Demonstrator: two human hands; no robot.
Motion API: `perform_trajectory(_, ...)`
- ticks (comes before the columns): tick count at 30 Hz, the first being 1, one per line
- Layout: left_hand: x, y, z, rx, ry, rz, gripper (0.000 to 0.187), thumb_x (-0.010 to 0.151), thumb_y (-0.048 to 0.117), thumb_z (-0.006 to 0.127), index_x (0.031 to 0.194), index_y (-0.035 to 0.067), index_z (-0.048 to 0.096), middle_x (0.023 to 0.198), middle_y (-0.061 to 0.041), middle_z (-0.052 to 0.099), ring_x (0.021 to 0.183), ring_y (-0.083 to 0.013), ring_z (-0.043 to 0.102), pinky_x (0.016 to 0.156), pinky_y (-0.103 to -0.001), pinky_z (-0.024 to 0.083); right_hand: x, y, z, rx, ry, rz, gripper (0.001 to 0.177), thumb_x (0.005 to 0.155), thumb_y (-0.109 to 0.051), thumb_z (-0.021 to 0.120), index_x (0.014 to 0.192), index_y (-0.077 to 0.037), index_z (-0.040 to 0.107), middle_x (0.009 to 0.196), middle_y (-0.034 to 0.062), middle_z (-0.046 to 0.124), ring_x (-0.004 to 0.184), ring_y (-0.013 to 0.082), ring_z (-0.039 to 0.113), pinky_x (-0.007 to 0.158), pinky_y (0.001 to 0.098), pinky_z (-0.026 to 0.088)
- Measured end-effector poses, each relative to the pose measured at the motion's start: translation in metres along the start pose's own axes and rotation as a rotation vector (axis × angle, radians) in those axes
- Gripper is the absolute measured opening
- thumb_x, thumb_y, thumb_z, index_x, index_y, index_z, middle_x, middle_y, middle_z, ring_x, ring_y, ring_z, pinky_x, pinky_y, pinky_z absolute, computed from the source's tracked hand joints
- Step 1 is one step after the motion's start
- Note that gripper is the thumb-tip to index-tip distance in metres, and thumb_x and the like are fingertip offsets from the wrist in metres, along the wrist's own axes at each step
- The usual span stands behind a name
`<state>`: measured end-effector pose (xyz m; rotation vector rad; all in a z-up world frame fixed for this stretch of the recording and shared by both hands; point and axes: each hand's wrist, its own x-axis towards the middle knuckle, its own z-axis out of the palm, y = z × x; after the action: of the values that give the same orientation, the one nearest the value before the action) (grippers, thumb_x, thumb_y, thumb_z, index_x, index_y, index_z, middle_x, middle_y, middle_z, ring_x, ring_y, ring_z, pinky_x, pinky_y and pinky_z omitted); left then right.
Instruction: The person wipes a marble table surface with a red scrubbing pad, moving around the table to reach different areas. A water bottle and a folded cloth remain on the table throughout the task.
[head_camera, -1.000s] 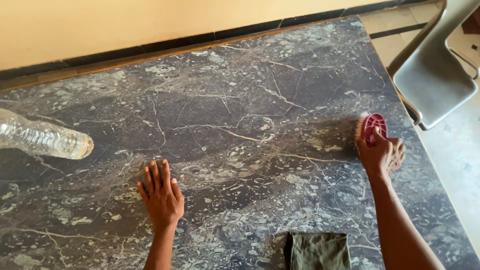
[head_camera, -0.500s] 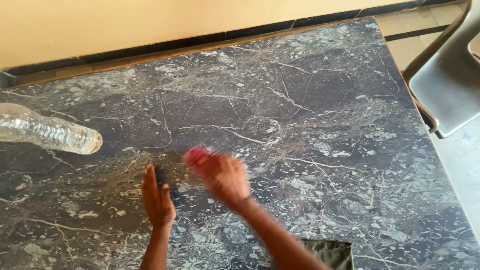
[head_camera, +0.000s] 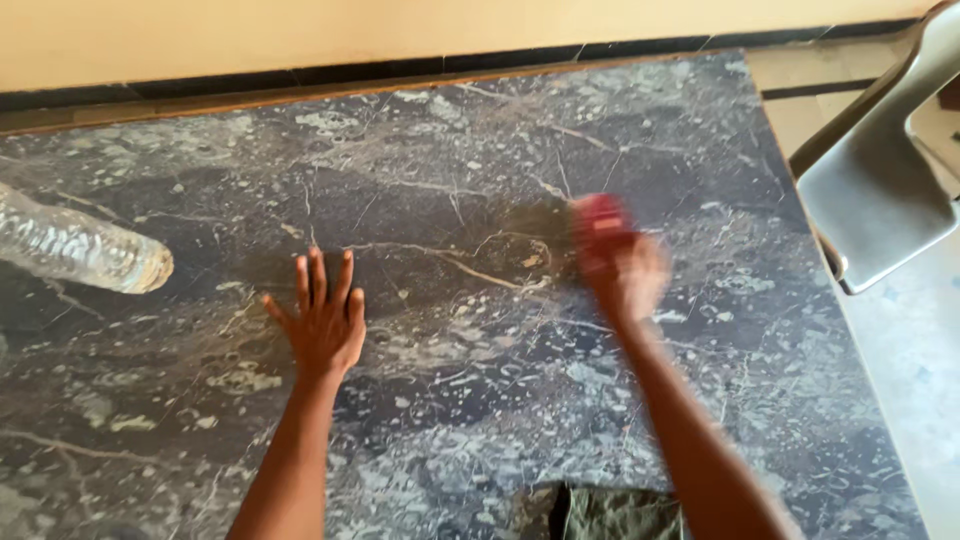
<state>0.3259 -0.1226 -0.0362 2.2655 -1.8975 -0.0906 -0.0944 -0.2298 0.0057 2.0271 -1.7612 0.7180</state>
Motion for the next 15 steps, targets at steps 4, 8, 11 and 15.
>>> perform_trajectory(4,0.019,0.014,0.004,-0.062,0.037,-0.013,0.056,0.107,0.046,0.021,0.163,0.038,0.022,0.173,-0.001,0.012,0.159,-0.0241,0.009,0.117,-0.075,-0.003,-0.042,-0.147,-0.014,0.247,-0.297,-0.064,0.035,0.106,-0.043,0.061,0.118,-0.011,0.061,0.096,0.0049,0.059,0.085,0.0108,0.052,0.062,0.0253,0.05)
perform_trajectory(8,0.017,0.015,-0.005,-0.054,0.065,0.005,0.057,0.106,0.045,0.021,0.163,0.036,0.023,0.173,-0.001,0.014,0.159,-0.0236,0.01,0.118,-0.073,-0.002,-0.031,-0.164,-0.025,0.138,-0.352,-0.176,0.024,0.102,-0.044,0.049,0.108,-0.024,0.063,0.084,-0.0013,0.06,0.069,0.0096,0.051,0.052,0.026,0.048)
perform_trajectory(11,0.018,0.015,-0.005,-0.056,0.022,-0.032,0.057,0.106,0.047,0.022,0.162,0.038,0.022,0.172,0.0,0.013,0.158,-0.0246,0.009,0.12,-0.072,-0.002,-0.01,-0.045,0.013,0.052,-0.219,-0.263,0.019,0.112,-0.023,0.048,0.112,-0.012,0.064,0.071,-0.0012,0.054,0.046,0.0073,0.041,0.034,0.0258,0.04)
perform_trajectory(15,0.023,0.016,-0.005,0.009,0.023,-0.029,0.057,0.106,0.048,0.021,0.162,0.038,0.018,0.171,-0.001,0.012,0.156,-0.0264,0.01,0.118,-0.072,-0.001,0.007,0.127,0.003,-0.172,0.102,-0.042,0.03,0.103,-0.044,0.071,0.097,-0.015,0.068,0.079,0.0,0.06,0.064,0.0125,0.053,0.059,0.0288,0.049)
